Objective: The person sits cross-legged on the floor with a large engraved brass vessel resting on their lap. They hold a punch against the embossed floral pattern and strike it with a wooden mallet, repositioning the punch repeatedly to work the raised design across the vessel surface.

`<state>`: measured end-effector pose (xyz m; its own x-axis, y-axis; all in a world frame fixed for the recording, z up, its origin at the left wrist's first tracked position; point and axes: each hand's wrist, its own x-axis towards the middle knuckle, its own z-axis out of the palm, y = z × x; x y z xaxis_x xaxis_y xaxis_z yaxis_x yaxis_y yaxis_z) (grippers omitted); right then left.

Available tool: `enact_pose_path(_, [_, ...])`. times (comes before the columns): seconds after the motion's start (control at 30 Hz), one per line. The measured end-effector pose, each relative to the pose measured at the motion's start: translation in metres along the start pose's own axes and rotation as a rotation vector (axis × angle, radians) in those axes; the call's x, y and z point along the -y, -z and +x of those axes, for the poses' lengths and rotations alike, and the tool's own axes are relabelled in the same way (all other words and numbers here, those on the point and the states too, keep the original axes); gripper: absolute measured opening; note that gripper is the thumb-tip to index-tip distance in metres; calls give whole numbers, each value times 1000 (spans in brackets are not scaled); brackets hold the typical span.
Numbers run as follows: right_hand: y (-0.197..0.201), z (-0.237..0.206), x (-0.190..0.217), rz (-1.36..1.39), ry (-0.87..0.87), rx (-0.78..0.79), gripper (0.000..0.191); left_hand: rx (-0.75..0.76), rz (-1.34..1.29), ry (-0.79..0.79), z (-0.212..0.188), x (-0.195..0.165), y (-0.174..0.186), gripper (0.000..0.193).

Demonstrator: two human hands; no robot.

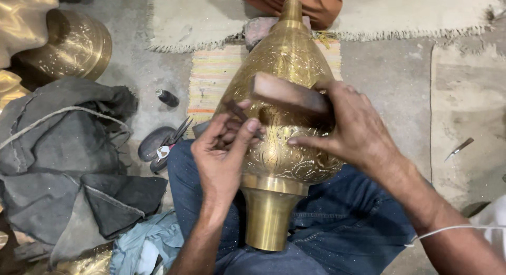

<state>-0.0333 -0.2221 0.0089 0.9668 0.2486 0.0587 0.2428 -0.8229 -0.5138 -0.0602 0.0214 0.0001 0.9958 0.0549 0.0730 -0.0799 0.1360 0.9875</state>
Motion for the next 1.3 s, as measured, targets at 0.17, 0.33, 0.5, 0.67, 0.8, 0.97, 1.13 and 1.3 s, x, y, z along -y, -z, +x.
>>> enact_pose_path(0.17, [13,18,-35,240,-356,103,96,126,211,-54,5,-7,-16,35])
enact_pose_path(0.33, [15,9,-54,294,-428,141,73,266,343,-30,20,-9,-38,40])
enact_pose_path(0.5, [18,2,-56,229,-449,220,57,301,502,-174,24,-4,-40,35])
enact_pose_path(0.67, [35,15,-64,150,-126,112,52,221,501,-119,18,1,-42,32])
enact_pose_path(0.8, [53,25,-53,-165,206,-30,49,189,496,-160,16,2,-44,30])
enact_pose_path(0.97, [87,34,-22,-572,247,-168,43,195,554,-191,17,1,-42,29])
enact_pose_path(1.13, [109,39,-7,-596,294,-226,25,216,528,-193,21,3,-41,27])
enact_pose_path(1.3, [104,46,-13,-9,41,-47,23,212,527,-190,19,3,-41,28])
